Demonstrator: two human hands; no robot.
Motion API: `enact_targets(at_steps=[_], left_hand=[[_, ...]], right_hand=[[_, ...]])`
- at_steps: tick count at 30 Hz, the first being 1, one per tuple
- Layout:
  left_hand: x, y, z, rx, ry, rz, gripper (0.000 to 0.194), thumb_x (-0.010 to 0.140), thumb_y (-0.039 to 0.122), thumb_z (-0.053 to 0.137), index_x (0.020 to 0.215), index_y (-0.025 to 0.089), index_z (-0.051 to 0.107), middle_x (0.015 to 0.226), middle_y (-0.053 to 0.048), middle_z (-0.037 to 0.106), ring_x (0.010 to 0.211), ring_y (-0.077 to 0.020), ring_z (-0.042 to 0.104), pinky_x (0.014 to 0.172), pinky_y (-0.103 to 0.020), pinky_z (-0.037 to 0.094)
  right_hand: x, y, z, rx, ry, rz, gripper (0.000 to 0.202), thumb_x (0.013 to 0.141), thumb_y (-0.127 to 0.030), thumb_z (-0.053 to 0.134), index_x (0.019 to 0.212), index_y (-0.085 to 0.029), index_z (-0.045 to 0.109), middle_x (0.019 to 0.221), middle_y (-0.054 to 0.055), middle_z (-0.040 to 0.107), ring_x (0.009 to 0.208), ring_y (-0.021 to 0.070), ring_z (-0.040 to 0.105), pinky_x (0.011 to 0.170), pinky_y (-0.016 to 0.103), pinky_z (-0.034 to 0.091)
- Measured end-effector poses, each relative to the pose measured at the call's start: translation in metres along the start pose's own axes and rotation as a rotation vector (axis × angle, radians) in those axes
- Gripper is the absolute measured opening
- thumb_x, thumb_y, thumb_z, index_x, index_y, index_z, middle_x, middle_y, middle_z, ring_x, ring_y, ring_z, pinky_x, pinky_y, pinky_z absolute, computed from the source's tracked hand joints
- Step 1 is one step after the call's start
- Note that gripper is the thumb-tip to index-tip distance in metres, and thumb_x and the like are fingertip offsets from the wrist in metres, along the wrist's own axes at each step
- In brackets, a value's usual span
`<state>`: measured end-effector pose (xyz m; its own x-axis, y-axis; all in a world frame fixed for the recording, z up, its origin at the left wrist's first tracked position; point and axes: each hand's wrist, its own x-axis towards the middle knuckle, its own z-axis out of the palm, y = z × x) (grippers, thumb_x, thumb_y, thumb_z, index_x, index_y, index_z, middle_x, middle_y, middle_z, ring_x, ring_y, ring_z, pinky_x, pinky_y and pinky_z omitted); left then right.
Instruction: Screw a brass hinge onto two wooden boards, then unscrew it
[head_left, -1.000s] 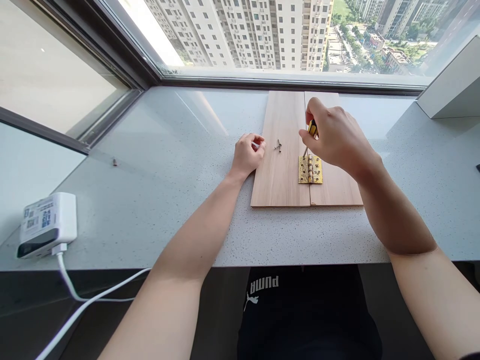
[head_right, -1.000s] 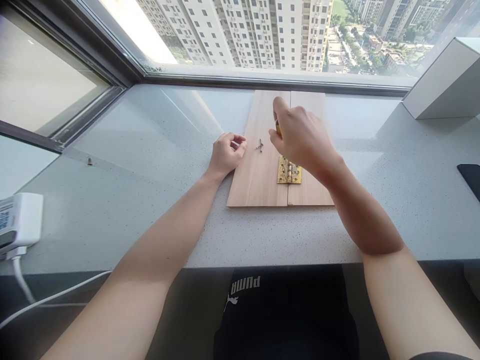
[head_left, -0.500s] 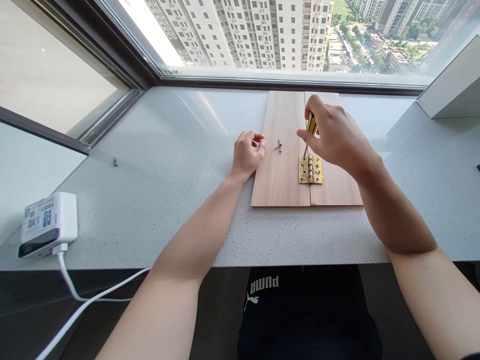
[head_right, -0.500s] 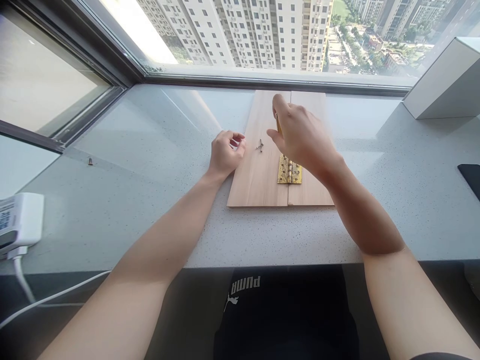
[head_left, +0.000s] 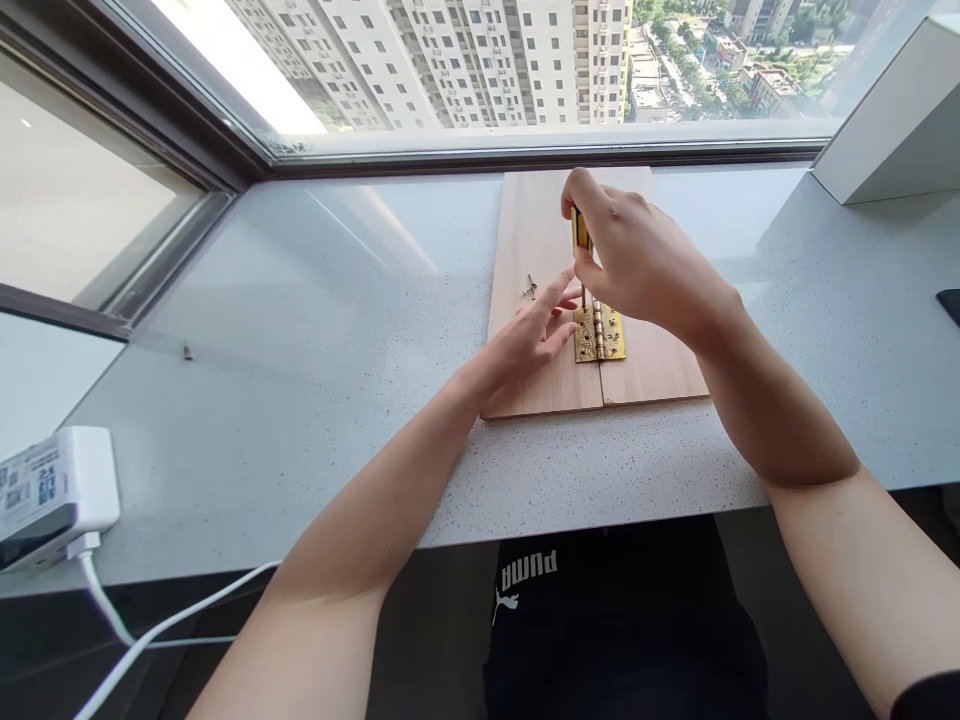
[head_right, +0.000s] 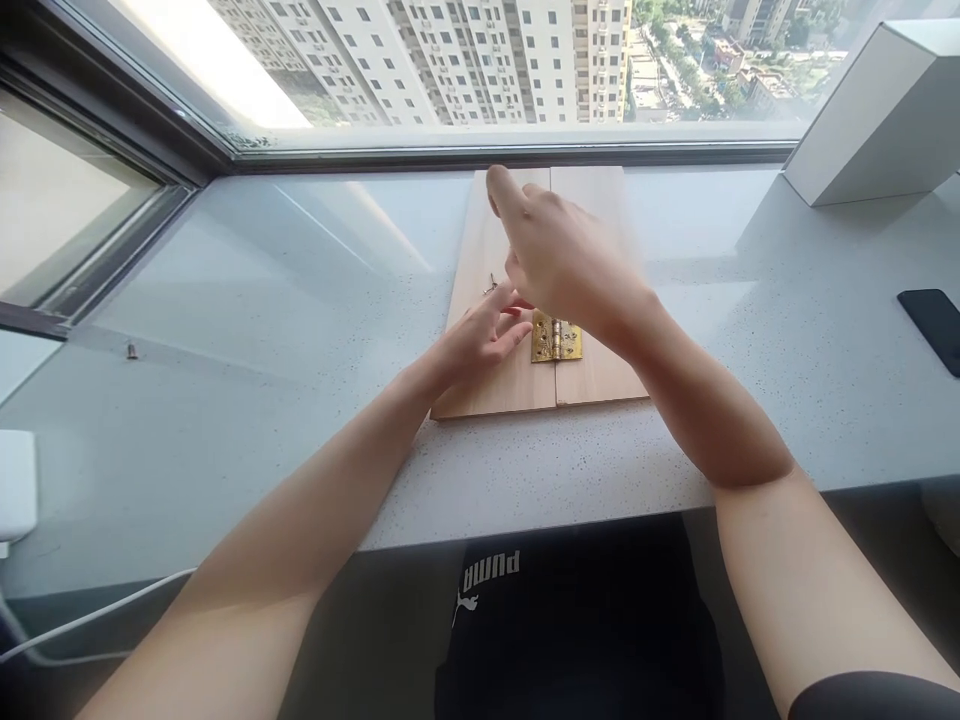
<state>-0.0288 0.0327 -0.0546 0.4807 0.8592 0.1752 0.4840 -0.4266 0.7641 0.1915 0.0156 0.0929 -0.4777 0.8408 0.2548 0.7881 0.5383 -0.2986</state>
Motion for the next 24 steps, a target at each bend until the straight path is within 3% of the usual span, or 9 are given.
enact_targets(at_steps=[6,12,24], left_hand=[[0.0039,-0.0071,0.0030,-0.160,0.010,-0.024,0.066,0.112,0.016,0.065,0.177,0.030,0.055,0.149,-0.013,0.082,0.144,-0.0282,0.078,0.130,-0.051,0.065],[0.0079,-0.0086,0.0004,-0.211,-0.001,-0.043,0.050,0.115,0.020,0.062,0.164,0.023,0.066,0.140,-0.014,0.085,0.133,-0.0286,0.083,0.123,-0.050,0.070],[0.0098,-0.0111,0.0053,-0.458,0.022,-0.093,0.042,0.114,0.018,0.070,0.155,0.022,0.064,0.144,-0.015,0.084,0.137,-0.0297,0.084,0.132,-0.055,0.066]], right_hand=[[-0.0004,-0.0014,-0.0035,0.011,-0.029,-0.014,0.033,0.103,-0.005,0.058,0.112,-0.031,0.039,0.111,0.008,0.069,0.092,0.0282,0.058,0.075,0.042,0.036],[0.0007,-0.0011,-0.0053,0.052,-0.048,0.004,0.044,0.100,-0.008,0.066,0.104,-0.032,0.030,0.108,0.006,0.067,0.089,0.0269,0.054,0.076,0.043,0.034],[-0.0009,0.0022,-0.0056,0.099,-0.039,-0.028,0.026,0.102,-0.022,0.065,0.109,-0.031,0.042,0.109,0.008,0.068,0.087,0.0268,0.051,0.078,0.045,0.036]])
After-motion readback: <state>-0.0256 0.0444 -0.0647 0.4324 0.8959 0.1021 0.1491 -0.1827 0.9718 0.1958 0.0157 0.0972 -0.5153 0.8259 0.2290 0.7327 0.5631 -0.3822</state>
